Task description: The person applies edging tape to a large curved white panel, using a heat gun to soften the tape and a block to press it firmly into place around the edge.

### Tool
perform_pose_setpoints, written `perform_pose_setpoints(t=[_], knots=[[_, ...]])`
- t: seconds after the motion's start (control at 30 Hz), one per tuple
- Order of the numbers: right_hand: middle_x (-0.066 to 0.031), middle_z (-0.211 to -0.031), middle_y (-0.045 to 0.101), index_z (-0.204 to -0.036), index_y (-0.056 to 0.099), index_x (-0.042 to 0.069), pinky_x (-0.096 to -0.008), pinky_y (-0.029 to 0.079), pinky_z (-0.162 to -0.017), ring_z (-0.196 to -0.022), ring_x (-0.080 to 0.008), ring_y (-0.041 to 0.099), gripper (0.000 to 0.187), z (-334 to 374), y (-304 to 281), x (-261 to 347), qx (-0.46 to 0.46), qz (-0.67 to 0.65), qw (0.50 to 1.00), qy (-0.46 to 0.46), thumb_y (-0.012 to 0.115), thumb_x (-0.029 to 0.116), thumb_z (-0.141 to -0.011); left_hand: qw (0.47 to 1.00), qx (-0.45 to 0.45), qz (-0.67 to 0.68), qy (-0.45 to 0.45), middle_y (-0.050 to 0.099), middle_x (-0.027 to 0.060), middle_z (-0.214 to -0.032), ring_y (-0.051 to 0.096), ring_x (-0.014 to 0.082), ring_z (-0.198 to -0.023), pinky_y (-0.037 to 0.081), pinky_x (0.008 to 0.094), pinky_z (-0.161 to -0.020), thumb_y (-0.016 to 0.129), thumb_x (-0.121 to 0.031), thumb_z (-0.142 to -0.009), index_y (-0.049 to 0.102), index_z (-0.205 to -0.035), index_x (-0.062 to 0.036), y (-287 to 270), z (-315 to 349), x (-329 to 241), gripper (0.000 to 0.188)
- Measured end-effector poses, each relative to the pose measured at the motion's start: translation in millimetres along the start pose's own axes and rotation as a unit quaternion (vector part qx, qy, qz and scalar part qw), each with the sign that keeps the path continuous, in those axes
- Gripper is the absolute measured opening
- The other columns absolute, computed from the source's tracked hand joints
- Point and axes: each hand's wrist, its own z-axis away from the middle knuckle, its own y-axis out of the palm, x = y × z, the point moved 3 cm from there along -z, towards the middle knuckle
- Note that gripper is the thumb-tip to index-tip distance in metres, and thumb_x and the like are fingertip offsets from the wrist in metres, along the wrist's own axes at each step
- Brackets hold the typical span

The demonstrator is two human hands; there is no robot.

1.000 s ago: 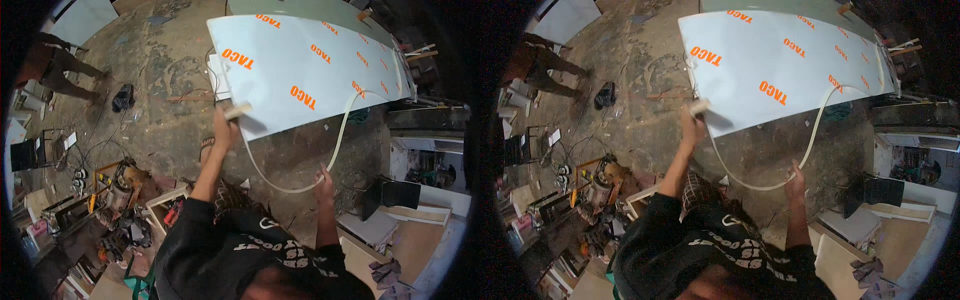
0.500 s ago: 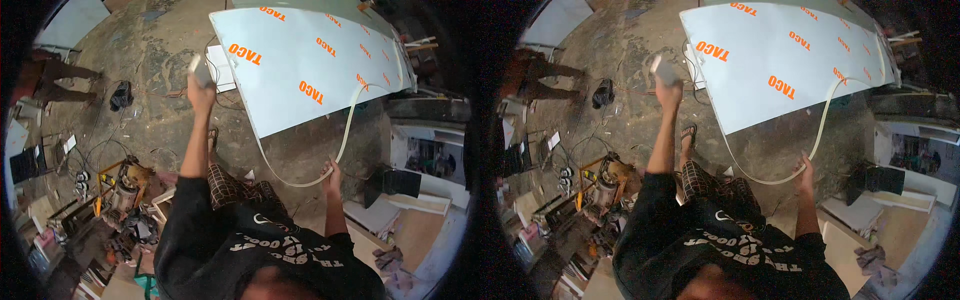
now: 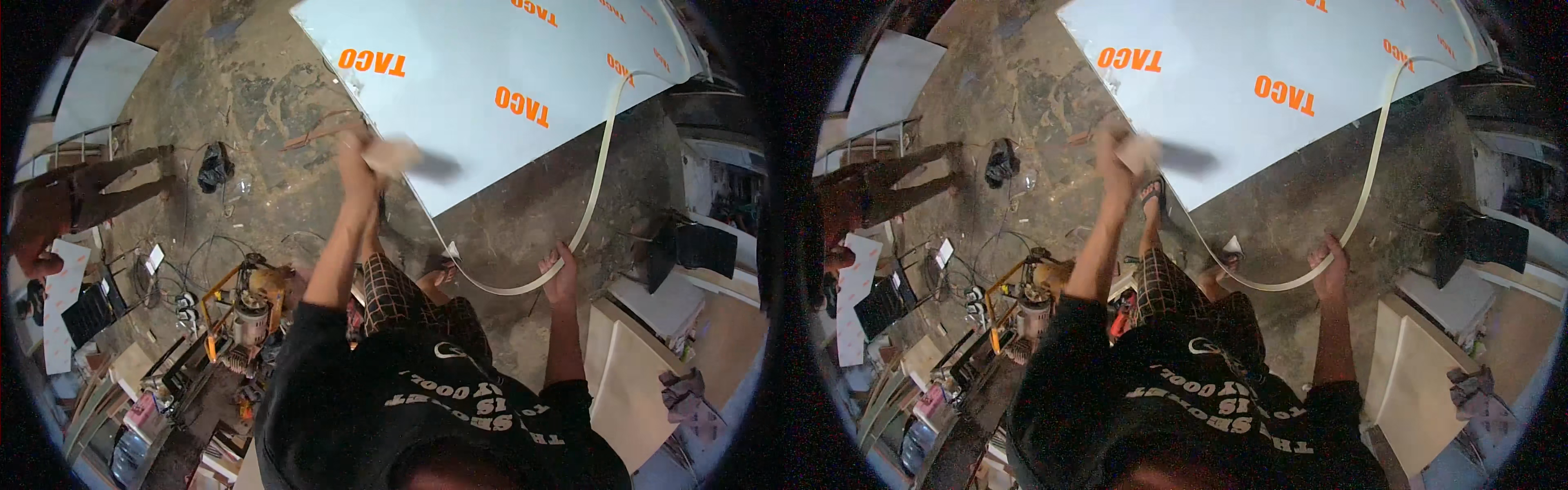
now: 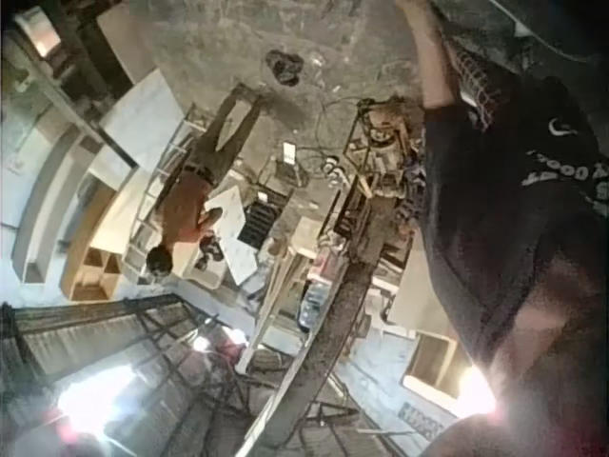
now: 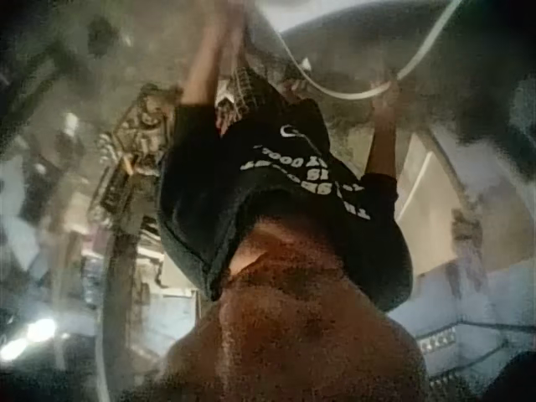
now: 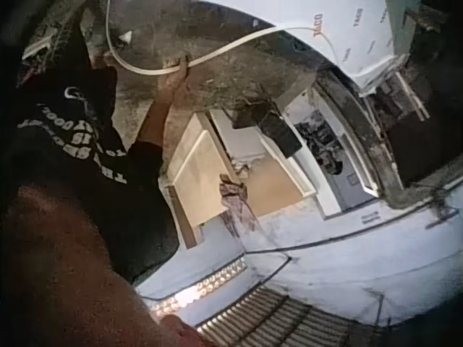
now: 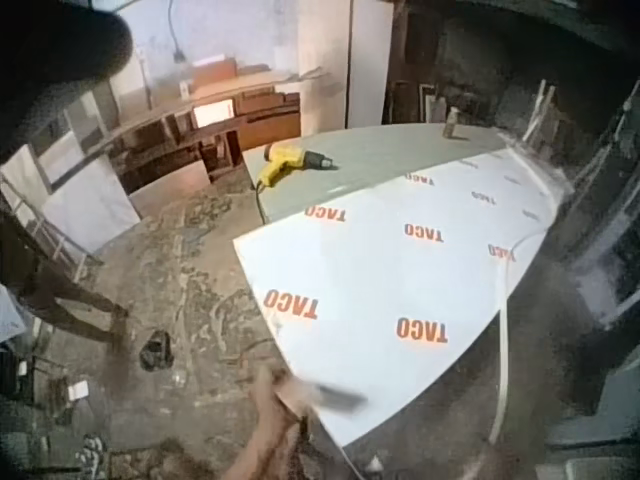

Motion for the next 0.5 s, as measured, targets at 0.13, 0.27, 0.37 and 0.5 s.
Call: perform_pose_setpoints(t=[0.13,0.27,0.37,0.5], knots=[[0.0010,-0.077,0.055,-0.125,0.055,0.008,-0.0268,0.042,-0.057,-0.066,-0.0107,0.052,0.031,-4,-12,1,-0.040,-0.024,0.999,0.015,0.056,0.019,-0.095,0.963,0.094,-0.228,0.105,0.055,0.0087,-0.087,0.052,0.0211,-0.083,0.044,0.0368,-0.075,0.072,-0.004,-0.075,0.055,-0.088,-0.0012,-9,109,-38,0.021],[-0.0002,-0.082,0.058,-0.129,0.051,0.011,-0.0319,0.042,-0.064,-0.072,-0.0123,0.054,0.038,-4,-11,9,-0.040,-0.024,0.999,-0.012,0.058,0.024,-0.094,0.986,-0.094,-0.133,-0.046,0.061,0.0073,-0.075,0.056,0.0173,-0.073,0.046,0.0337,-0.065,0.065,-0.002,-0.075,0.060,-0.077,0.0009,-67,155,-41,0.006],[-0.0029,-0.092,0.061,-0.135,0.045,0.010,-0.0340,0.043,-0.068,-0.080,-0.0149,0.056,0.045,-4,-12,7,-0.052,-0.036,0.998,-0.011,0.056,0.028,-0.095,0.963,-0.122,-0.231,-0.069,0.060,0.0044,-0.074,0.056,0.0146,-0.072,0.046,0.0310,-0.061,0.057,0.000,-0.078,0.060,-0.076,0.0027,-124,152,-37,0.005],[-0.0136,-0.121,0.057,-0.144,0.035,0.011,-0.0425,0.046,-0.085,-0.108,-0.0262,0.056,0.056,-6,-25,-4,-0.101,-0.008,0.995,-0.020,0.050,0.037,-0.097,0.981,-0.172,-0.015,-0.087,0.059,0.0056,-0.077,0.054,0.0159,-0.073,0.047,0.0314,-0.066,0.058,0.002,-0.075,0.059,-0.076,0.0029,-162,107,-24,0.002]])
